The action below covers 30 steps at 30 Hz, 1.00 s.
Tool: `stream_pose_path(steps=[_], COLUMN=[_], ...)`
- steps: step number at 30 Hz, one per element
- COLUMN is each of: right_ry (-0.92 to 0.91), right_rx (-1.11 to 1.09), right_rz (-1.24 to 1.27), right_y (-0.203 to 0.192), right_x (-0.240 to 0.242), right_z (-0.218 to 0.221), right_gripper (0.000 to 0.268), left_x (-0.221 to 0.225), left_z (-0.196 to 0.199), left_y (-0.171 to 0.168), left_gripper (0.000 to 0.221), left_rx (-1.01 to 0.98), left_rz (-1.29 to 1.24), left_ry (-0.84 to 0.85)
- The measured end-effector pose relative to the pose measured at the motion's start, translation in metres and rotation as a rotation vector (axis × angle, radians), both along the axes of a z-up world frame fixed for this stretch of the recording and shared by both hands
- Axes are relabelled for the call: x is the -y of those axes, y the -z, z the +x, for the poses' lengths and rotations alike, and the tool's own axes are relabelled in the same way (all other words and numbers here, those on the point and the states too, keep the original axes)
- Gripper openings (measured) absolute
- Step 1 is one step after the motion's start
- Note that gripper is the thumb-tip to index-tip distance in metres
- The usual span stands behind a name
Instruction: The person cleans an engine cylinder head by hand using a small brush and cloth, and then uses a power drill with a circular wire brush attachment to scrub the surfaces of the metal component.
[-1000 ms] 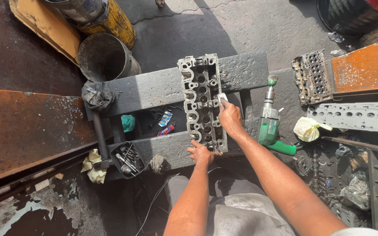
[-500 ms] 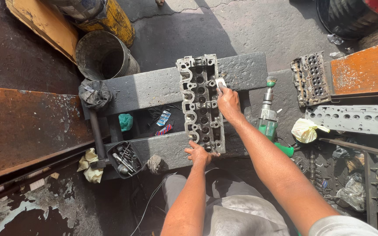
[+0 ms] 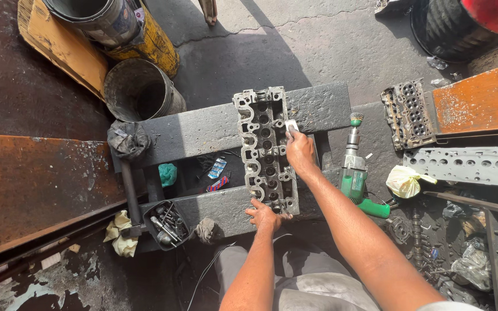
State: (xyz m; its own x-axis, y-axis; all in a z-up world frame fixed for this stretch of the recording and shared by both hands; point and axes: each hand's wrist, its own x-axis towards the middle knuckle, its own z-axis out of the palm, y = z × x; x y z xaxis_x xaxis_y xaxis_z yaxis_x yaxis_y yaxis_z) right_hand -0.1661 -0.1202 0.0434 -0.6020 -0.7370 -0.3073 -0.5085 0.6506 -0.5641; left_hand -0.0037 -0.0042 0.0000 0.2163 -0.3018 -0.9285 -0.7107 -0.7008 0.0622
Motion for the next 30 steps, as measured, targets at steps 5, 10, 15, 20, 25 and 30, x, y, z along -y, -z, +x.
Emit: stream_pose_path(steps=[5, 10, 15, 20, 25, 30], right_ry=[-0.093, -0.138, -0.140, -0.132, -0.122, -0.021], right_rx=[-0.026, -0.036, 0.066, 0.018, 0.043, 0.112], right_rz=[-0.037, -0.053, 0.079, -0.027, -0.088, 0.098], right_y=[-0.001, -0.006, -0.017, 0.002, -0.002, -0.004], right_x=[0.020, 0.010, 0.021, 0.013, 0.013, 0.016], right_z=[-0.009, -0.010, -0.012, -0.009, -0.006, -0.004], right_gripper=[0.035, 0.035, 0.037, 0.035, 0.039, 0.040], left_x=[0.001, 0.003, 0.004, 0.005, 0.004, 0.002], left_z=[0.005, -0.001, 0.005, 0.001, 0.004, 0.006], left_y=[-0.007, 0.002, -0.002, -0.001, -0.009, -0.008], left_gripper=[0.140, 0.148, 0.148, 0.150, 0.148, 0.148], left_rx=[-0.011, -0.006, -0.002, 0.000, -0.005, -0.014], left_rz=[-0.008, 0.021, 0.053, 0.037, 0.008, 0.016], left_ry=[0.094, 0.017, 0.000, 0.041, 0.042, 0.071])
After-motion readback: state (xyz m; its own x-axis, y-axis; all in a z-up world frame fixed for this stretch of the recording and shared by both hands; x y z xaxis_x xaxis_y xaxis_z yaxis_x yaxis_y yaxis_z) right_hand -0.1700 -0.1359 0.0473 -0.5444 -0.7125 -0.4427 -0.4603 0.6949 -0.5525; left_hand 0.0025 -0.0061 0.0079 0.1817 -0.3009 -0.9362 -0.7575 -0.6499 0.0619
